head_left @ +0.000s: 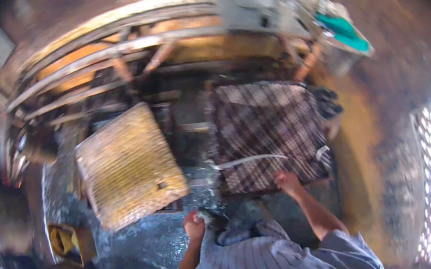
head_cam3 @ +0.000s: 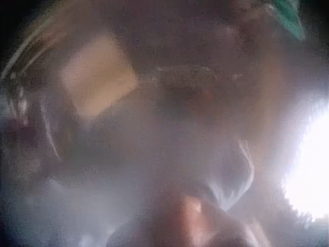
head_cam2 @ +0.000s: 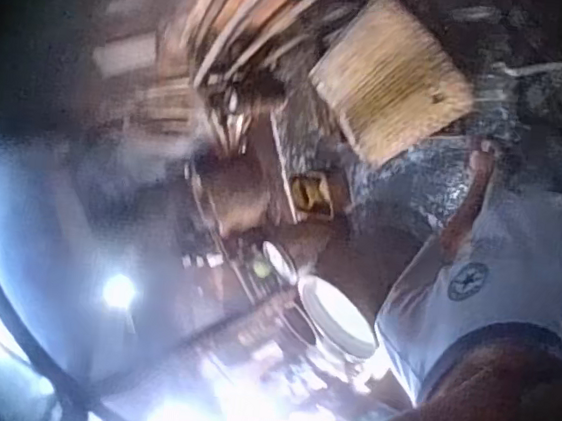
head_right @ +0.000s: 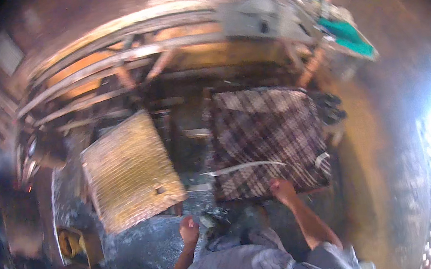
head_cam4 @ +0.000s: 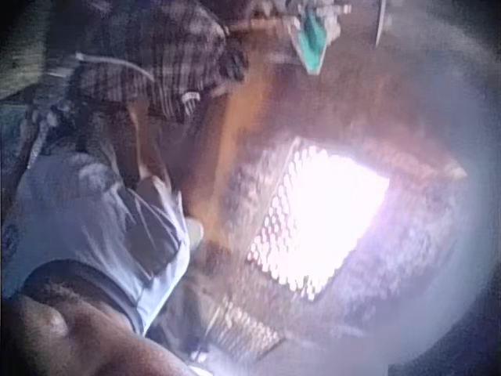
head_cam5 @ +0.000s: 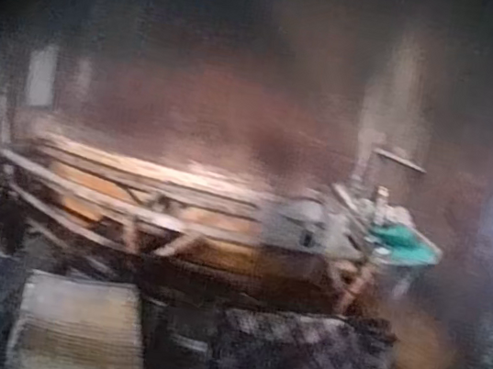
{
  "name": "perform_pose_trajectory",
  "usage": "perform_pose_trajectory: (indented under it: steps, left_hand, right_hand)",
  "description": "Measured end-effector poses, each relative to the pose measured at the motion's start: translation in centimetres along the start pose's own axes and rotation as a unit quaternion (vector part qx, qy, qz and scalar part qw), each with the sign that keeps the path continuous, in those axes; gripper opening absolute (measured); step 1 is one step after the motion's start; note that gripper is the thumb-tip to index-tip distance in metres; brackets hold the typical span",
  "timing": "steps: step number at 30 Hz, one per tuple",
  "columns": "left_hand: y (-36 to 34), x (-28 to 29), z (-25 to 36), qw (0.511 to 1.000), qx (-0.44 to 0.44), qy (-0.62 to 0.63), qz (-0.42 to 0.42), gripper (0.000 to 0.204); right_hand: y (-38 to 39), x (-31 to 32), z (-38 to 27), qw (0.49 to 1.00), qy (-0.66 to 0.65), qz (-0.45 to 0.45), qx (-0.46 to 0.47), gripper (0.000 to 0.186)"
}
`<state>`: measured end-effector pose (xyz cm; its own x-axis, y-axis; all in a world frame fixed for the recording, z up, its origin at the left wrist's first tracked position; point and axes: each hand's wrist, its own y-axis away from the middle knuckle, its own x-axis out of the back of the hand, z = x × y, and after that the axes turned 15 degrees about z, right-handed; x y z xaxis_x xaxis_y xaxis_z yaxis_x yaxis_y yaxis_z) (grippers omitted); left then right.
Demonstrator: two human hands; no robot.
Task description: The person stirs a liquid mixture in a large metal vat, then uses a rectangular mesh screen to scoop the mixture and form a sheet. They place the screen on a wooden frame, cover it with a checkered cloth, and flip the assembly to transfer the sheet. The person removes the cloth to reveal a white sheet with a grid pattern, then repeats the process with a yellow cloth.
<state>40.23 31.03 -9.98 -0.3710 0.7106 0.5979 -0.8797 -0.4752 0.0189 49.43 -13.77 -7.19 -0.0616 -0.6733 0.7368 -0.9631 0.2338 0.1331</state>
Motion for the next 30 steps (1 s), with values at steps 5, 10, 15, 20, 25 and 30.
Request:
perform_pose_trajectory:
  steps: [5,10,15,20,25,30]
  left_hand:
    - [-5.1,-6.6,16.4,0.967,-0.250,-0.046,-0.027,0.053]
    - [-11.4,-12.2,20.6,0.902,-0.273,-0.332,-0.035,0.047]
    - [-13.2,-13.9,19.4,0.833,-0.319,-0.442,-0.098,0.024]
    - [-17.3,-15.8,19.9,0.853,-0.290,-0.429,-0.062,0.018]
    - [-25.3,-20.7,25.9,0.884,-0.040,-0.465,-0.001,0.050]
    - [-37.1,-23.4,29.6,0.898,0.320,0.252,-0.164,0.082]
  right_hand:
    - [-5.3,12.5,7.5,0.945,0.269,0.145,0.122,0.043]
    - [-10.3,18.2,8.6,0.901,0.401,0.069,0.153,0.045]
    - [-12.2,19.4,10.6,0.925,0.326,0.011,0.197,0.040]
    - [-19.0,21.2,14.8,0.977,0.129,0.148,-0.086,0.034]
    - [-32.5,24.8,11.1,0.937,-0.162,0.060,-0.304,0.033]
    - [-45.5,28.4,1.3,0.838,-0.477,0.156,-0.213,0.052]
